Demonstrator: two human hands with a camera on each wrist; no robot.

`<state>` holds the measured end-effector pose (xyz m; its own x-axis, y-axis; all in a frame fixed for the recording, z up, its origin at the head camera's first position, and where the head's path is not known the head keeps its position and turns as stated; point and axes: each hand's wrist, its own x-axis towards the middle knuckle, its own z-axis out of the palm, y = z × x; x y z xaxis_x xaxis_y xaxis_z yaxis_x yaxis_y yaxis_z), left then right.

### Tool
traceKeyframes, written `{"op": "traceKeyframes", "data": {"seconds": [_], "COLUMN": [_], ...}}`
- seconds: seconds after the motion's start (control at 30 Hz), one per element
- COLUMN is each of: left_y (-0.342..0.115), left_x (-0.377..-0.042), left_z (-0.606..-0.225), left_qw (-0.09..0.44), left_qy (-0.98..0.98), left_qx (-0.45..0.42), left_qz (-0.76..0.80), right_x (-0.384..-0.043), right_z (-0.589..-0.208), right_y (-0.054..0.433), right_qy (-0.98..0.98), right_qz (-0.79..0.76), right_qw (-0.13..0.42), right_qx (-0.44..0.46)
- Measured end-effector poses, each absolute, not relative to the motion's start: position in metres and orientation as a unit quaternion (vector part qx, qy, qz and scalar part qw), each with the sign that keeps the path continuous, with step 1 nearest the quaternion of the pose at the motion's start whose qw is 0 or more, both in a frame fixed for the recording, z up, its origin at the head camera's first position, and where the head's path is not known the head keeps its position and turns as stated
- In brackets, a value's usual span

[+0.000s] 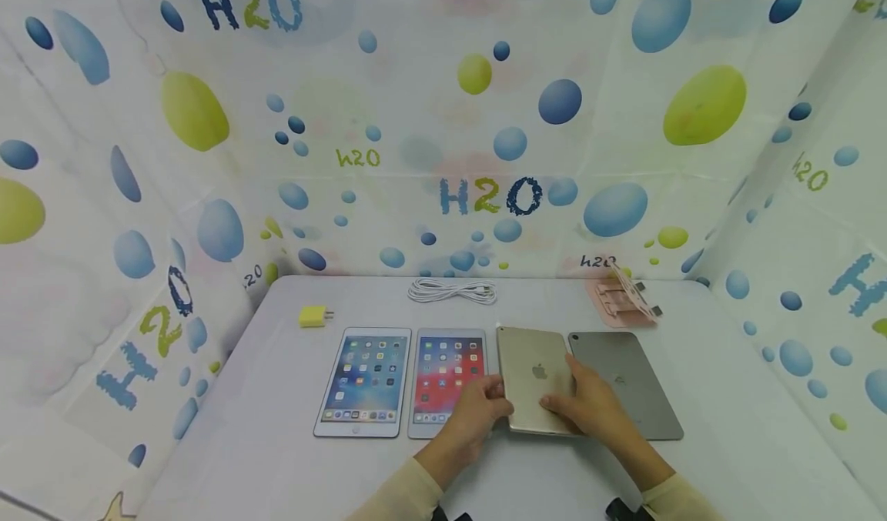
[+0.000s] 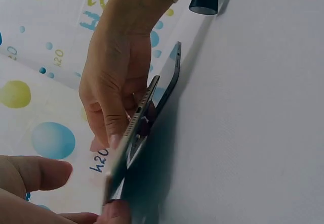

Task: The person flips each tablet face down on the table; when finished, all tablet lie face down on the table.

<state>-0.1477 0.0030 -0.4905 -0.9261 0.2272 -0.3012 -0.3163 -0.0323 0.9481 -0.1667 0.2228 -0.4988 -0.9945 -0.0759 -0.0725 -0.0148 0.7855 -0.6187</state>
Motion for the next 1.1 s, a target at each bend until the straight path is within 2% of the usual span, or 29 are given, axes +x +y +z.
{"op": "traceKeyframes", "data": {"seconds": [0.23, 0.63, 1.1], "left_y": [-0.002, -0.008, -0.011], "left_x": [-0.146, -0.145, -0.143], "left_z": [-0.487, -0.479, -0.478], "left_qw": [0.212, 0.214, 0.239], "left_qy": [0.699, 0.713, 0.661], "left_qx": [-0.034, -0.015, 0.003], "left_qz": [0.683, 0.667, 0.711], "right_x": [-0.166, -0.165, -0.16], "right_z": [-0.506, -0.506, -0.506], "right_y": [0.217, 0.209, 0.205], "right_qy": [0.963, 0.975, 0.982], "right_qz": [-0.265, -0.214, -0.177], "right_qw": [0.026, 0.02, -0.007], "right_qx": [-0.037, -0.052, -0.065]}}
